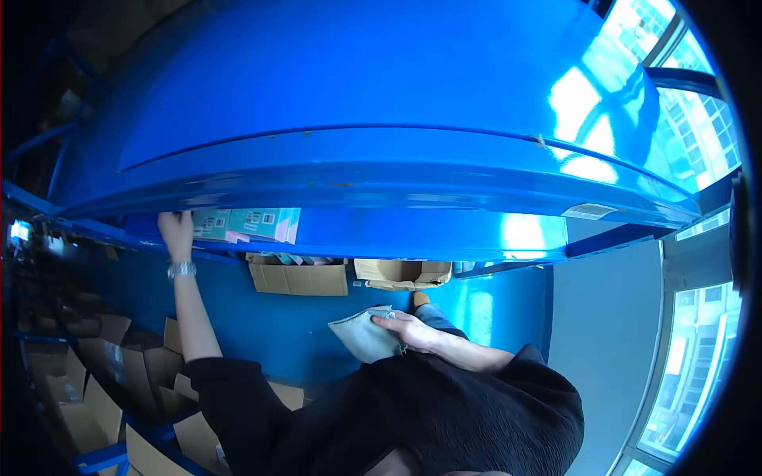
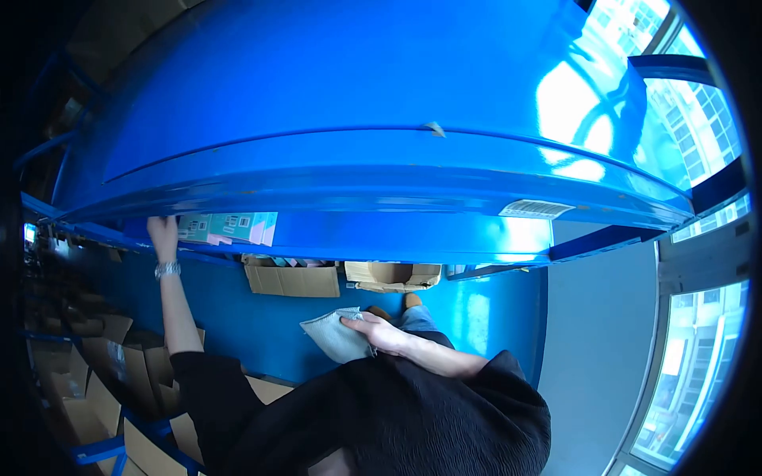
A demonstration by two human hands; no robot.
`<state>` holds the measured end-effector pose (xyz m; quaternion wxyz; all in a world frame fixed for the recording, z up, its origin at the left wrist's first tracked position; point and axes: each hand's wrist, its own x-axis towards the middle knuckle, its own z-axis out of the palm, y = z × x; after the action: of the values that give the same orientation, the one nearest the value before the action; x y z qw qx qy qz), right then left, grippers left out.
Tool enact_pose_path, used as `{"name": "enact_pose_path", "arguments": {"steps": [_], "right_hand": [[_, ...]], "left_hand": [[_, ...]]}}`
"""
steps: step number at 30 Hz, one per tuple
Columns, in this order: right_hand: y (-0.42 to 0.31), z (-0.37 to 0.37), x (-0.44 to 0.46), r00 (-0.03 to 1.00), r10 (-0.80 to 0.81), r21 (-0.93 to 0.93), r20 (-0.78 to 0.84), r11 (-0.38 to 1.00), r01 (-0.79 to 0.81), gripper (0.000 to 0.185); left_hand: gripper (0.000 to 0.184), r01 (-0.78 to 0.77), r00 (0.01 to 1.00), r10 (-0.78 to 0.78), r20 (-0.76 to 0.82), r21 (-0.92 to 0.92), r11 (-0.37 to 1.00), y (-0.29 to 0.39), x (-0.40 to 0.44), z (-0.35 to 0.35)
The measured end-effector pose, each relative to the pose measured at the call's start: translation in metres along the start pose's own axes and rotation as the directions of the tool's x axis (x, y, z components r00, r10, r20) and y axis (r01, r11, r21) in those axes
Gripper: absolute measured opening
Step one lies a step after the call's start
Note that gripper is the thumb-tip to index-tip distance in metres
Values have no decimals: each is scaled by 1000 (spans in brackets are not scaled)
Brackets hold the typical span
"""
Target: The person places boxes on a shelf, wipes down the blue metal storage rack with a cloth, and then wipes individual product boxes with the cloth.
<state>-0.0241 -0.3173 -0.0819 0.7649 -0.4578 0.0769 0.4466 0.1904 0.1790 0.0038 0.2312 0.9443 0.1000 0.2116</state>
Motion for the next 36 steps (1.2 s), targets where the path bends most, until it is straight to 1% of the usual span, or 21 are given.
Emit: {"name": "enact_pose_path", "arguments": {"steps": [1, 2, 4, 5, 6, 7, 8, 9, 11, 12, 13, 14, 16, 19, 24, 26, 27, 29, 30, 34, 36], "right_hand": [[0, -2, -2, 1000, 5, 11, 2, 1000, -5, 53], [0, -4, -3, 1000, 10, 20, 6, 1000, -10, 53], [3, -5, -6, 999, 38, 31, 23, 999, -39, 52], [6, -7, -7, 998, 57, 23, 28, 998, -57, 52], [9, -11, -5, 998, -51, -106, 30, 993, 54, 51], [12, -18, -2, 987, -150, -239, 54, 958, 158, 49], [18, -25, 0, 968, -234, -360, 97, 898, 253, 48], [25, -30, 1, 939, -308, -462, 154, 817, 344, 47], [41, -35, -3, 854, -432, -602, 290, 612, 513, 44], [24, -21, -8, 862, -413, -604, 294, 619, 503, 44], [6, -8, -15, 978, -173, -366, 115, 908, 204, 43], [-4, 2, -21, 990, 138, -30, 15, 990, -138, 42], [-2, 0, -23, 997, 76, 30, 26, 997, -77, 42], [7, -16, -27, 996, 58, 148, 71, 987, -68, 41], [11, -39, -38, 992, -71, 44, 100, 997, 67, 41], [-11, -43, -55, 998, -3, -42, 59, 999, 6, 42], [-12, -49, -59, 998, -15, -38, 63, 999, 17, 42], [-12, -59, -57, 999, -16, 152, 32, 988, 11, 43], [-14, -59, -55, 999, -19, 155, 45, 988, 12, 43], [-26, -75, -66, 997, 41, 300, 60, 952, -58, 44], [-32, -84, -76, 998, 57, 342, 25, 938, -62, 44]], "left_hand": [[33, -14, 997, 7, -73, -93, 996, 45, -22, -17], [26, -197, 980, 182, -77, -343, 918, 76, -43, -27], [20, -146, 926, 346, 151, -702, 697, 166, -94, -53], [19, -87, 828, 514, 225, -854, 514, 210, -119, -60], [22, 111, 702, 640, 311, -936, 333, 254, -141, -63], [29, 71, 552, 775, 308, -943, 324, 291, -156, -68], [35, 149, 454, 838, 304, -953, 265, 328, -172, -71], [37, 273, 420, 857, 300, -942, 196, 359, -189, -74], [34, 255, 435, 886, 159, -966, 48, 408, -211, -71], [29, 251, 451, 885, 116, -968, -1, 427, -218, -74], [29, 258, 463, 878, 120, -966, -4, 428, -224, -73], [29, 239, 478, 871, 111, -971, -8, 429, -232, -72], [28, 201, 492, 866, 87, -979, -16, 433, -245, -69], [28, 132, 482, 875, 58, -991, -7, 438, -256, -65], [30, 2, 380, 918, -114, -992, -124, 472, -256, -46], [31, -75, 332, 930, -160, -987, -143, 480, -252, -40], [31, -116, 319, 931, -177, -982, -147, 483, -250, -39], [33, -210, 301, 933, -198, -968, -138, 486, -247, -39], [33, -215, 296, 936, -189, -968, -127, 487, -245, -37], [33, -149, 349, 884, -312, -949, -277, 494, -247, -13], [21, -9, 513, 820, -254, -957, -291, 483, -255, 2]]}}
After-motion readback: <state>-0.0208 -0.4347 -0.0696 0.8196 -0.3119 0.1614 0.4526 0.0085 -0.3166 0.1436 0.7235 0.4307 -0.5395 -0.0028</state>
